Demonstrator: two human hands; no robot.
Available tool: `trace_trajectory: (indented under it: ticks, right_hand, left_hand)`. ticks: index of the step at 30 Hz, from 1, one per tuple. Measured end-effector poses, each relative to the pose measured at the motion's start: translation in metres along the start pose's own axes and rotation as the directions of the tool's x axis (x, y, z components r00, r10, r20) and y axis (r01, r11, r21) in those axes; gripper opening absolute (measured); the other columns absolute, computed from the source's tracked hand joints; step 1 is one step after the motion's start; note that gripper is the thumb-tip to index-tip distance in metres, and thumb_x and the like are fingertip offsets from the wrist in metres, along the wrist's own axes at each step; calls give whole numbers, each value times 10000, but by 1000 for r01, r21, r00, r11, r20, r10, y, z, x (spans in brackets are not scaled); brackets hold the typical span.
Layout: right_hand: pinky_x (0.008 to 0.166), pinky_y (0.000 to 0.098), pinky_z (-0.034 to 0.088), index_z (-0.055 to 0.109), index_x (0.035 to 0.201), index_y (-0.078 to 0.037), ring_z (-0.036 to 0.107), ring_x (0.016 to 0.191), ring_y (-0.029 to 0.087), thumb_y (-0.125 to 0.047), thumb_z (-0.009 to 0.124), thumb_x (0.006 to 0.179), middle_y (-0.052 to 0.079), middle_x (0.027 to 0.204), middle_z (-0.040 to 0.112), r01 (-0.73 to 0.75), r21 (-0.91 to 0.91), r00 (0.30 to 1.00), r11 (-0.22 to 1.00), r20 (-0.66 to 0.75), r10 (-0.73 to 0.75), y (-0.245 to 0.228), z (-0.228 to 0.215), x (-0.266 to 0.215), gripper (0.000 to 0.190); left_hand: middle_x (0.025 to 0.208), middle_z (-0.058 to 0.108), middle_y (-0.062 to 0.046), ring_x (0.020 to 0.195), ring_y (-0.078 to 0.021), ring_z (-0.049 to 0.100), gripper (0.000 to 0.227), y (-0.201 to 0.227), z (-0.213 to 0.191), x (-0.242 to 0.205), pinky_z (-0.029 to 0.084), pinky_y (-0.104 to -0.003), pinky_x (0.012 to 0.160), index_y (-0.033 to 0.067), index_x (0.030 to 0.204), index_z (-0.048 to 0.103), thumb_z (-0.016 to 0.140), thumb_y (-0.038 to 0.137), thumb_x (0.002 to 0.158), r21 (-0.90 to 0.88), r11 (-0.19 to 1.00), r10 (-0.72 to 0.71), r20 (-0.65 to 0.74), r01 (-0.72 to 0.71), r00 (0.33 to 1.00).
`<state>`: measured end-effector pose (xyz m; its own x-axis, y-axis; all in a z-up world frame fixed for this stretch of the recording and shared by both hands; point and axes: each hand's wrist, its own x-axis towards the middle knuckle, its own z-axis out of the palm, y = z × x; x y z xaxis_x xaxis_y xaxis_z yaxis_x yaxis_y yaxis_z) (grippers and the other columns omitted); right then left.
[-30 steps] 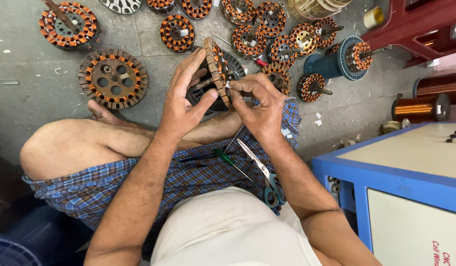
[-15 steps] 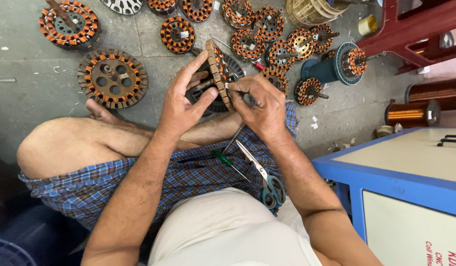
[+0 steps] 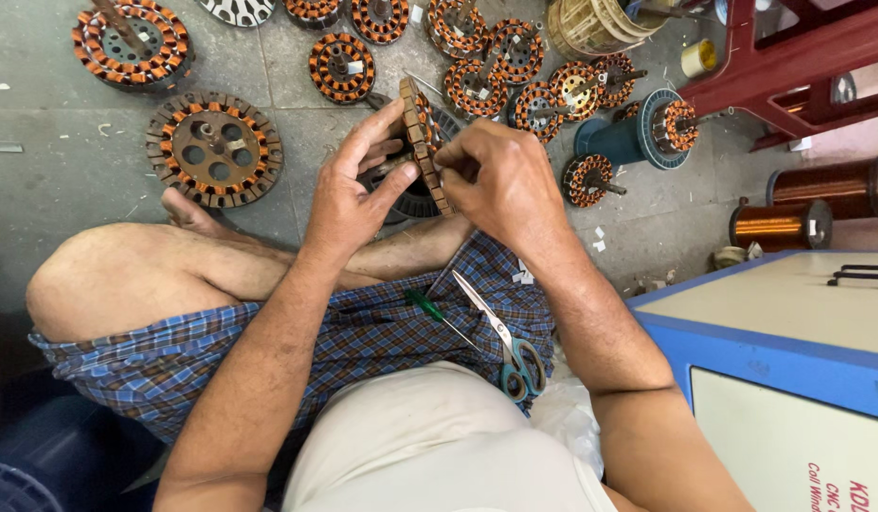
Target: The person sits on the floor and assembles a circular electrical component by inserting white insulating pieces into slots. They use scissors to cut the pieces and a screwdriver to press them into place, repeating the process for multiple slots.
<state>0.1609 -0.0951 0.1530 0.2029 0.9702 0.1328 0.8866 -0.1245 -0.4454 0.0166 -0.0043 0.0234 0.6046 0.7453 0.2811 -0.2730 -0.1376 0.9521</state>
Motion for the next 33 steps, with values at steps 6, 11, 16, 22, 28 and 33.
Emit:
trace_trajectory:
  ticks: [6, 11, 16, 22, 28, 33]
  right_hand:
    - [706, 375, 599, 733, 887, -1, 743, 757, 262, -34, 766, 768, 133, 856, 723, -51, -72, 999, 996, -9, 51, -5, 2, 5, 127]
    - [719, 424, 582, 723, 885, -9, 723, 784, 320, -60, 767, 766, 152, 866, 709, -55, -133, 996, 990, -77, 45, -9, 9, -2, 137]
    - [738, 473, 568, 733, 878, -30, 704, 811, 357, -89, 753, 786, 163, 871, 701, -65, -223, 994, 973, -103, 42, -15, 13, -3, 111]
    - [740, 508, 556, 727, 830, -35, 694, 824, 395, -105, 745, 783, 182, 878, 704, -75, -308, 996, 949, -66, 57, -19, 13, 4, 86]
    - [763, 470, 573, 749, 834, -28, 723, 804, 355, -65, 740, 763, 171, 858, 733, -29, -249, 999, 968, 32, 39, -11, 3, 14, 81]
    - [689, 358, 605, 758, 884, -14, 770, 733, 235, -73, 770, 739, 127, 821, 752, -194, 10, 960, 981, 208, 188, -1, -16, 23, 156]
  left_hand:
    - [1371, 687, -121, 1273, -255, 689, 595, 0, 1, 1, 576, -402, 1093, 110, 1483, 518, 798, 115, 959, -8, 1000, 0, -23, 0, 1000]
    - [1203, 737, -95, 1155, -196, 731, 298, -6, 3, 0, 595, -334, 1041, 45, 1231, 639, 796, 89, 981, -73, 997, 17, -56, -21, 998]
    - [1027, 776, -74, 986, -158, 768, 159, -5, 2, 1, 609, -290, 881, 36, 1056, 717, 810, 73, 933, 35, 999, 13, -74, -10, 997]
    - [989, 778, -66, 936, -147, 767, 143, -1, 2, 1, 606, -280, 834, 45, 1025, 735, 822, 72, 914, 69, 998, 5, -93, 2, 996]
    - [995, 778, -60, 948, -146, 766, 147, -1, 2, 2, 608, -280, 850, 52, 1040, 742, 823, 82, 921, 77, 997, 19, -89, -12, 996]
    - [997, 780, -62, 947, -149, 766, 162, -2, 2, 1, 602, -279, 845, 50, 1045, 751, 826, 97, 909, 68, 998, -3, -84, 9, 996]
